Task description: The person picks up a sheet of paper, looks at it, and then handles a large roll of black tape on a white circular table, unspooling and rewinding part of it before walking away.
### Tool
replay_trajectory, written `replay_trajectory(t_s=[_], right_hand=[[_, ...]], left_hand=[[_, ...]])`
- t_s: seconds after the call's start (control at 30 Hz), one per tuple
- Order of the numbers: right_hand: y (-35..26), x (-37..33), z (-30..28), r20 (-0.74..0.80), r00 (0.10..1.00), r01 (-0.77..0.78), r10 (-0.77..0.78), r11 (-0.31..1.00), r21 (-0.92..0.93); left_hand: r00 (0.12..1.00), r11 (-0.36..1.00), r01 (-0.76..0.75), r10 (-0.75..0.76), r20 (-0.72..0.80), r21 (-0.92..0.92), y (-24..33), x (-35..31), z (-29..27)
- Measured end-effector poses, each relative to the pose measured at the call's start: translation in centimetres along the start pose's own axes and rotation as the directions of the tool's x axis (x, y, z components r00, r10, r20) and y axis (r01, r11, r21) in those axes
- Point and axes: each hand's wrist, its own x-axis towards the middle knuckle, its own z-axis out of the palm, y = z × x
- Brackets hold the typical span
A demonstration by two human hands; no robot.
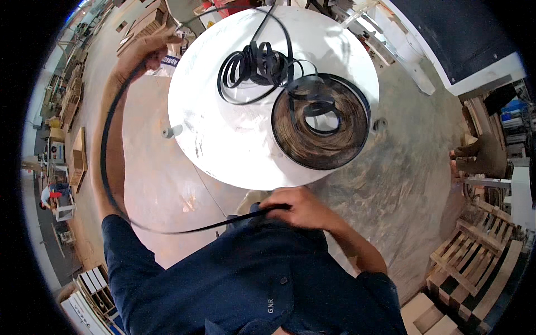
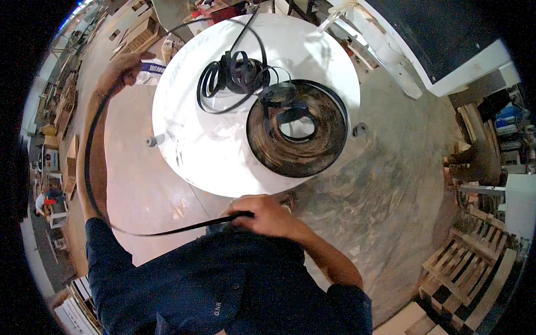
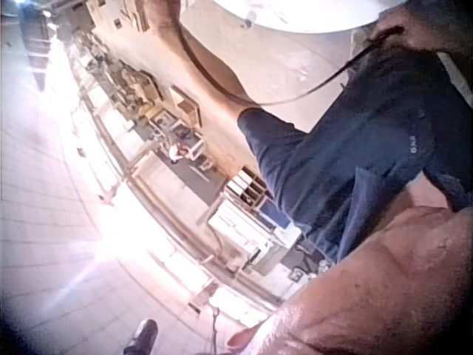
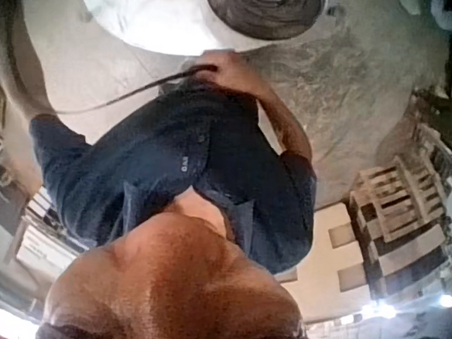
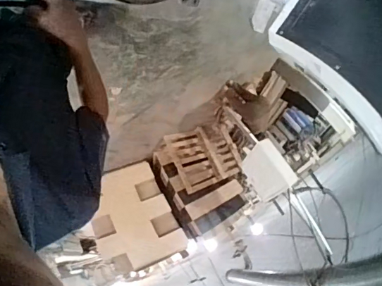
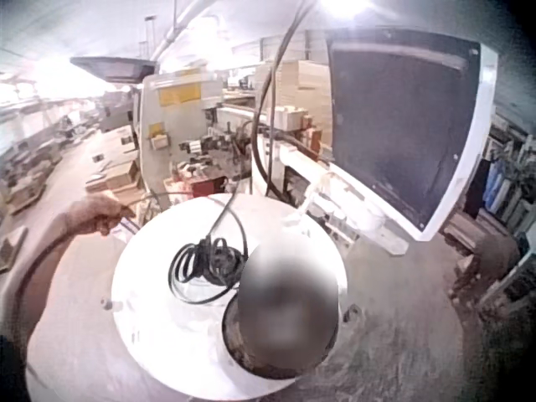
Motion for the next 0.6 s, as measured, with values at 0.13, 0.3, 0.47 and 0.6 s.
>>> replay_trajectory(t_s=[0.13,0.3,0.47,0.6], right_hand=[[1.9,5.5,0.9,-0.043,0.992,-0.114,0.116,0.992,0.048],[4.1,15.9,-6.2,-0.672,0.739,-0.295,-0.041,0.877,-0.378],[7.8,26.4,-9.7,-0.821,0.568,-0.695,0.054,0.565,-0.444],[9.7,29.4,-11.1,-0.848,0.490,-0.836,0.203,0.385,-0.391]], left_hand=[[0.993,0.996,0.077,-0.081,0.081,0.053,-2.3,2.2,-0.8],[0.999,0.990,0.025,-0.030,0.034,0.139,-4.3,5.7,-2.7],[0.974,0.886,-0.214,0.224,0.023,0.412,-4.2,12.6,-3.6],[0.863,0.553,-0.446,0.474,0.175,0.704,0.7,17.5,-4.8]])
